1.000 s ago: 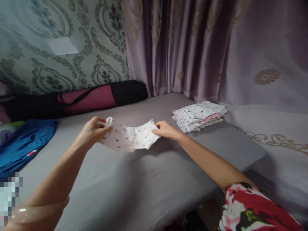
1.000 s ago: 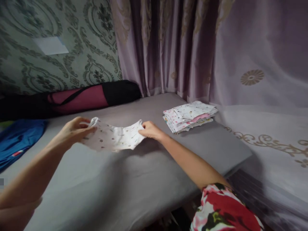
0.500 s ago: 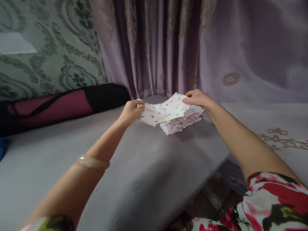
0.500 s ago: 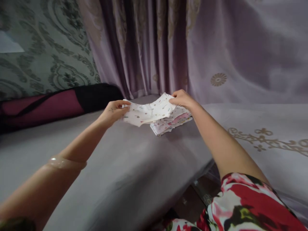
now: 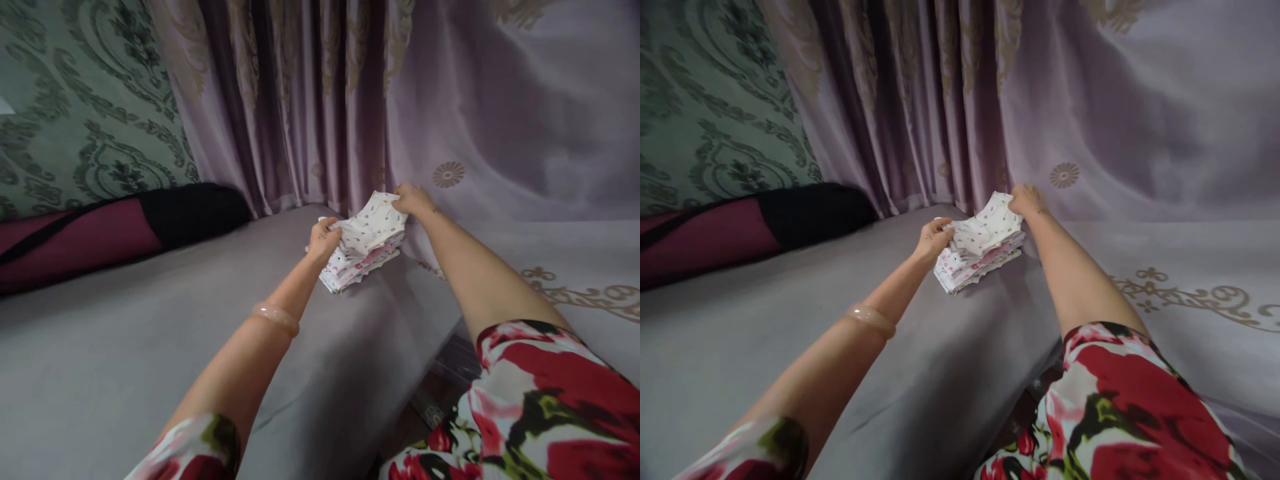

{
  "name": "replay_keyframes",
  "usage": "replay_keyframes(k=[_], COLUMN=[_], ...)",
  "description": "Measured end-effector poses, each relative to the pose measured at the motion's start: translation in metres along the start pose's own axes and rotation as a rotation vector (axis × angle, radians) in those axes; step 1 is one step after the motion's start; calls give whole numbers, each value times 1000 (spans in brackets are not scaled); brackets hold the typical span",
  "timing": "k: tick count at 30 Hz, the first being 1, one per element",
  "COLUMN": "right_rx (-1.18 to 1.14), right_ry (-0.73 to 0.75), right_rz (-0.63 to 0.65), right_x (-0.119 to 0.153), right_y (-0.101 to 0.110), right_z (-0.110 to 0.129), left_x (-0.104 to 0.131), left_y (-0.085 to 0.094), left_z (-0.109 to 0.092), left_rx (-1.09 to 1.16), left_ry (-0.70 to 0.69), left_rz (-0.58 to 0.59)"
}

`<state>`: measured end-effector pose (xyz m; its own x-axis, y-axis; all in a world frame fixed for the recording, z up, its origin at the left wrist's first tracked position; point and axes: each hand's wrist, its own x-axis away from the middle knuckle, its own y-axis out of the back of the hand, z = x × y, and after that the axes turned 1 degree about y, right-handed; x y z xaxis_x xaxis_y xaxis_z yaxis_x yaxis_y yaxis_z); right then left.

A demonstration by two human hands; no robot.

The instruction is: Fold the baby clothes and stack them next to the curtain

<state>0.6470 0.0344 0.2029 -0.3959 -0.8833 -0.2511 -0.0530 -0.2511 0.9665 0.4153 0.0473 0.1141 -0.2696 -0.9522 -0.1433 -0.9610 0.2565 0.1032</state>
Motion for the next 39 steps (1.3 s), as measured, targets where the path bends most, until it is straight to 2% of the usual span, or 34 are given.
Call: replay_keyframes(k=[3, 9, 14, 19, 23, 26, 29, 31, 35, 39], right_rx=[17, 11, 102, 163, 174, 90, -36, -99, -143, -162], right_ry=[7, 41, 84, 113, 107, 117, 133, 86, -6, 11], right_rz=[-11, -45, -88, -130, -177, -110, 20, 114, 252, 241], right_x=[-1, -6, -10, 4, 17, 18, 18, 18, 17, 19], right_y=[-5, -17, -33, -51, -63, -70, -81, -91, -105, -97], right_z=[-1, -2, -7, -10, -2, 11, 25, 29, 26, 26], left_x=[1, 3, 10, 20, 34, 49, 66, 77, 104, 145], left_y=[-7, -7, -7, -4, 9, 26, 48, 66, 120, 189], left_z=[9, 27, 37, 42, 48, 52, 61, 69, 89, 98], left_rx=[28, 58, 5, -73, -37, -46, -103, -164, -332, -507], left_ry=[35, 53, 106, 220, 215, 194, 198, 197, 176, 126], left_rz=[-50, -47, -50, 6, -3, 17, 37, 40, 4, -40])
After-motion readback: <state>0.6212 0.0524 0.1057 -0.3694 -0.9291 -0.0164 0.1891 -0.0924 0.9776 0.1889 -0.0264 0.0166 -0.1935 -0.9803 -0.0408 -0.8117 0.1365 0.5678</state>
